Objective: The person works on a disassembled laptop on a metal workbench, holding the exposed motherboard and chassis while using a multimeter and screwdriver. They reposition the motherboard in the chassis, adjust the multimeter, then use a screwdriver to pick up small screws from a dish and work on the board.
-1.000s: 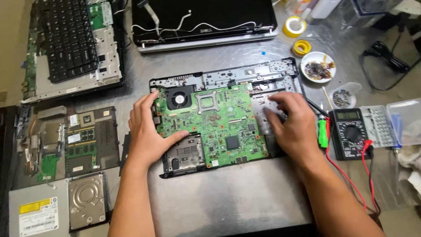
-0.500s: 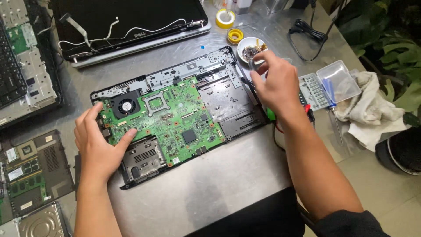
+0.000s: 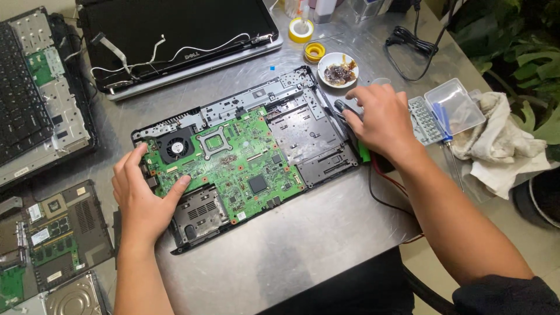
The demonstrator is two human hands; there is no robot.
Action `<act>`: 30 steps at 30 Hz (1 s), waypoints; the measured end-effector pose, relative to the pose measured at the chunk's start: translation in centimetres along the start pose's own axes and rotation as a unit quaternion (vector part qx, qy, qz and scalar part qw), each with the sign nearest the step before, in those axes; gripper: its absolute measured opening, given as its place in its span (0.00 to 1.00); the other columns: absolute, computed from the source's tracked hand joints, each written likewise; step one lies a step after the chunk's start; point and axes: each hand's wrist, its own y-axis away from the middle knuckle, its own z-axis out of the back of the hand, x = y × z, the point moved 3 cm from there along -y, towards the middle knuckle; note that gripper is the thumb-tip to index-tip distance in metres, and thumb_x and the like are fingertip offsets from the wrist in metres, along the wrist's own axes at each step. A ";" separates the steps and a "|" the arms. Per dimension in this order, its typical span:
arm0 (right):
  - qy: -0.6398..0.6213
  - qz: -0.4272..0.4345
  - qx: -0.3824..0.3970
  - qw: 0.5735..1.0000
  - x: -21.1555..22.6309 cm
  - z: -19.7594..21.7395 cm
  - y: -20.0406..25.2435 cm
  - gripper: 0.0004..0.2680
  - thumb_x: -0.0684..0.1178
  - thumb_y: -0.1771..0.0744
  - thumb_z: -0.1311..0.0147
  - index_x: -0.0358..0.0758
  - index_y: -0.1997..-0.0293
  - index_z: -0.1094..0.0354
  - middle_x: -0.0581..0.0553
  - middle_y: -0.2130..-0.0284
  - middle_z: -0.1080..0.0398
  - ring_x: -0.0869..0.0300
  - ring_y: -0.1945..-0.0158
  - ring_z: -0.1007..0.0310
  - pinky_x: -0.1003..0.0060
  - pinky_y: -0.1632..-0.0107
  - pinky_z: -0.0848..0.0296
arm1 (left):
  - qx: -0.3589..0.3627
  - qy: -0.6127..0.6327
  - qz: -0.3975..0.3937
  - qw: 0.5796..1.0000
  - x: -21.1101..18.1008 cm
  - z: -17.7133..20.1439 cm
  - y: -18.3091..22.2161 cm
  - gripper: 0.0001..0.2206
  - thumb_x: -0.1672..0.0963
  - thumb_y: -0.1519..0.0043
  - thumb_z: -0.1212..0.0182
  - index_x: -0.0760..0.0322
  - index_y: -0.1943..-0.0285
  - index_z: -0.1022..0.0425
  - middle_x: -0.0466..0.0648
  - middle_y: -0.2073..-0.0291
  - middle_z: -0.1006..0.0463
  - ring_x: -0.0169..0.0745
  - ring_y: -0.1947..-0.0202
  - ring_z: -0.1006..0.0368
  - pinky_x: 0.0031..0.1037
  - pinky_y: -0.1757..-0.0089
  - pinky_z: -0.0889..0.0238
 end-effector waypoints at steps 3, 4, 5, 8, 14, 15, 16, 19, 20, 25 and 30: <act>-0.002 0.007 -0.037 0.999 -0.1 2.8 2.6 0.14 0.57 0.33 0.40 0.50 0.42 0.27 0.42 0.52 0.29 0.46 0.46 0.34 0.47 0.49 0.39 | -0.005 -0.005 -0.017 1.000 0.2 -0.1 0.0 0.39 0.50 0.45 0.30 0.63 0.25 0.44 0.60 0.34 0.41 0.62 0.32 0.46 0.51 0.38 0.55; -0.002 0.003 -0.036 0.999 0.1 3.1 4.0 0.14 0.57 0.33 0.40 0.50 0.42 0.27 0.42 0.52 0.29 0.46 0.46 0.34 0.47 0.49 0.39 | -0.002 -0.004 -0.020 1.000 0.2 0.0 0.1 0.39 0.50 0.45 0.30 0.63 0.25 0.44 0.60 0.34 0.41 0.62 0.32 0.46 0.51 0.38 0.55; -0.021 -0.005 -0.051 0.998 0.1 3.5 5.3 0.15 0.57 0.34 0.39 0.50 0.42 0.27 0.41 0.49 0.31 0.45 0.44 0.35 0.46 0.50 0.39 | 0.004 -0.003 -0.013 1.000 0.2 0.0 0.1 0.39 0.49 0.45 0.31 0.63 0.25 0.45 0.59 0.34 0.42 0.62 0.31 0.47 0.52 0.37 0.56; -0.050 -0.024 -0.049 0.997 0.2 2.6 8.4 0.20 0.56 0.36 0.37 0.52 0.37 0.31 0.37 0.38 0.38 0.41 0.34 0.44 0.42 0.42 0.44 | 0.011 -0.005 -0.002 1.000 0.4 -0.1 0.0 0.39 0.49 0.45 0.32 0.62 0.25 0.45 0.60 0.33 0.43 0.63 0.31 0.48 0.53 0.37 0.58; -0.062 -0.038 -0.050 0.996 -0.7 1.4 10.6 0.24 0.60 0.35 0.42 0.55 0.30 0.38 0.36 0.30 0.43 0.43 0.24 0.51 0.43 0.33 0.52 | -0.002 -0.016 -0.033 0.999 0.1 -0.1 -0.1 0.39 0.51 0.46 0.32 0.69 0.25 0.43 0.67 0.35 0.41 0.68 0.33 0.46 0.54 0.37 0.56; -0.070 -0.036 -0.051 0.996 -0.7 1.6 10.6 0.24 0.60 0.35 0.42 0.52 0.29 0.38 0.35 0.31 0.42 0.45 0.25 0.50 0.44 0.33 0.53 | -0.011 -0.016 -0.047 0.999 0.0 0.0 -0.1 0.39 0.52 0.46 0.32 0.71 0.26 0.43 0.69 0.35 0.40 0.69 0.33 0.45 0.53 0.37 0.55; -0.068 -0.041 -0.053 0.995 -1.0 2.3 10.6 0.24 0.60 0.35 0.42 0.52 0.29 0.38 0.35 0.31 0.42 0.45 0.25 0.50 0.44 0.33 0.53 | -0.009 -0.014 -0.052 0.999 -0.2 -0.1 -0.1 0.39 0.52 0.46 0.32 0.71 0.26 0.43 0.69 0.35 0.40 0.69 0.33 0.45 0.53 0.37 0.55; -0.083 -0.072 -0.050 0.993 -2.9 4.2 10.1 0.25 0.64 0.34 0.43 0.52 0.29 0.39 0.38 0.32 0.43 0.44 0.29 0.46 0.37 0.35 0.48 | -0.004 -0.011 -0.034 0.999 -0.2 -0.1 -0.1 0.39 0.51 0.45 0.33 0.71 0.26 0.43 0.68 0.35 0.42 0.67 0.32 0.48 0.54 0.37 0.57; -0.086 -0.111 -0.083 0.987 -4.3 5.2 10.0 0.24 0.62 0.34 0.44 0.49 0.31 0.37 0.36 0.34 0.42 0.43 0.31 0.45 0.35 0.36 0.48 | -0.010 -0.010 -0.041 0.999 -0.1 -0.1 -0.1 0.39 0.52 0.46 0.32 0.72 0.25 0.43 0.70 0.35 0.41 0.69 0.31 0.48 0.54 0.36 0.57; -0.051 -0.216 -0.129 0.967 -11.8 6.8 9.2 0.24 0.55 0.36 0.38 0.44 0.32 0.35 0.36 0.42 0.39 0.41 0.38 0.44 0.46 0.42 0.47 | -0.019 -0.012 -0.060 0.998 0.5 -0.4 -0.1 0.40 0.54 0.47 0.30 0.74 0.25 0.42 0.73 0.36 0.41 0.72 0.32 0.47 0.54 0.36 0.56; -0.052 -0.223 -0.097 0.969 -16.6 4.4 8.5 0.22 0.49 0.36 0.39 0.44 0.33 0.33 0.46 0.55 0.25 0.47 0.50 0.30 0.46 0.47 0.46 | -0.041 -0.027 -0.097 0.994 0.8 -0.6 0.0 0.40 0.54 0.47 0.30 0.78 0.25 0.41 0.76 0.36 0.38 0.76 0.33 0.45 0.58 0.36 0.55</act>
